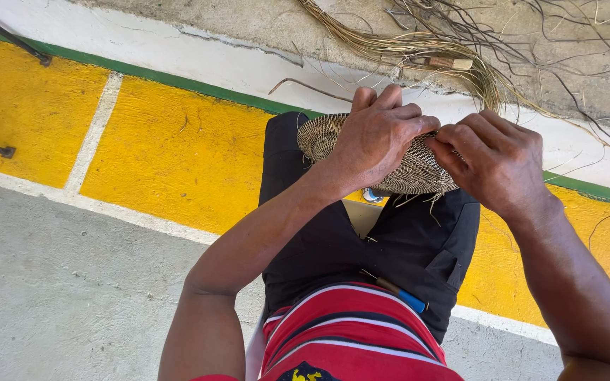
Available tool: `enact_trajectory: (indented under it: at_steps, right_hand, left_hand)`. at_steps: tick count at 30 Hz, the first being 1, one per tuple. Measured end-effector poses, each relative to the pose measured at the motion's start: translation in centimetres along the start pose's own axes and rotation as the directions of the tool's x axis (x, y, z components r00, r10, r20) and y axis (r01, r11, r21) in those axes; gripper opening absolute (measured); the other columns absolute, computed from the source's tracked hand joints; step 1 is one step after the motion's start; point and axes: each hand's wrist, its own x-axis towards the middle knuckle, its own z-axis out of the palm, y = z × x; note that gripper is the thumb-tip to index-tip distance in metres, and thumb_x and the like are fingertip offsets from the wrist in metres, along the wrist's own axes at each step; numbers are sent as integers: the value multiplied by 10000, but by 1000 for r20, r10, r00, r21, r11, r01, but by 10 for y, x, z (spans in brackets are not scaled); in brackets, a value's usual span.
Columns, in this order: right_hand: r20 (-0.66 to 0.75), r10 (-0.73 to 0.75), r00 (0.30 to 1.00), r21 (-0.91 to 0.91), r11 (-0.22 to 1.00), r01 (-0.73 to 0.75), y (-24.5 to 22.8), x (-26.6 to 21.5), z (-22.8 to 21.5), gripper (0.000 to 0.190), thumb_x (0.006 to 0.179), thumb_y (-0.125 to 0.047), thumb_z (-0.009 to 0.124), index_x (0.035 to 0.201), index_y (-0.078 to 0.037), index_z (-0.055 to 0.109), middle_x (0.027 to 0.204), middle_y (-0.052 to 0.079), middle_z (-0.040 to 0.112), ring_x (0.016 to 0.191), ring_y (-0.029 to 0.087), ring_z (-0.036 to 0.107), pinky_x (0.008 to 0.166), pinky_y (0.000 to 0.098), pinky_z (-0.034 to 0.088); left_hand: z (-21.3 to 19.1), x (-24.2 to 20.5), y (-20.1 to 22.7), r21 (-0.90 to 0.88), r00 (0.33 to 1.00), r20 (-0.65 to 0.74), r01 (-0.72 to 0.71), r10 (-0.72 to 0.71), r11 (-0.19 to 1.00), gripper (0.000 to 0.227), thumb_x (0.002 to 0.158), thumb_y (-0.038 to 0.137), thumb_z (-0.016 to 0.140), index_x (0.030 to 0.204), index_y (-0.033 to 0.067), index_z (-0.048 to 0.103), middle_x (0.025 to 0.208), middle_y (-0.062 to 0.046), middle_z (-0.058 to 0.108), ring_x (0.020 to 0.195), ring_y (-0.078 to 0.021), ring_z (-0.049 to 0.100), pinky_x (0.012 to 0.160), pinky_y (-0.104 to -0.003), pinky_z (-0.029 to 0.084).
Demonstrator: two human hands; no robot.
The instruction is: The recorder is weaving a round basket or mat using natural straw or fibers and a small awl tool.
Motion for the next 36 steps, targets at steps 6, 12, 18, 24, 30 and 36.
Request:
enact_trajectory:
  at_steps: [6,12,18,24,30,36]
  right_hand:
    - [-17,30,999,-38,999,-31,-8,5,-4,209,910,-172,892,990,-75,725,853,30,653,771,174,648,631,326,528]
    - [-18,63,998,-44,997,-64,-4,0,1,148,977,-115,873,988,-99,727,870,8,653,784,157,647,651,302,528]
    - [-43,44,998,-77,996,-47,-5,14,-1,175,923,-97,876,913,-60,705,845,30,644,764,177,633,644,325,518]
    - [-45,94,995,-149,984,-100,-9,19,-1,196,945,-112,892,895,-65,709,831,32,648,737,173,627,625,319,508]
    - [58,284,957,278,916,-289,-9,4,3,142,990,-26,840,971,1,702,890,81,674,753,148,668,673,275,551]
    - [58,346,937,663,688,-295,18,-62,-26,144,981,-52,773,988,17,646,899,111,674,748,157,662,659,260,552]
  left_hand:
    - [-2,4,0,1,999,33,29,-29,1000,237,953,184,687,1176,197,765,933,88,722,964,-150,544,882,-386,333]
    - [15,8,-4,-10,1000,-5,24,-24,1000,219,939,204,692,1146,191,764,962,111,736,1033,-150,542,906,-394,338]
    - [40,18,-15,-4,999,-4,38,-38,999,226,909,204,713,1127,206,771,965,112,745,1012,-142,523,901,-392,345]
    - [41,28,-15,-36,998,32,55,-53,998,197,911,193,713,1094,229,778,968,140,756,977,-129,517,887,-398,334]
    - [46,32,-25,-79,998,-41,41,-44,996,245,860,162,718,1083,241,781,969,125,769,965,-141,524,857,-391,330]
    - [50,20,-37,0,998,-45,53,-53,999,170,914,246,711,1075,191,718,1038,67,730,1032,-145,544,927,-407,347]
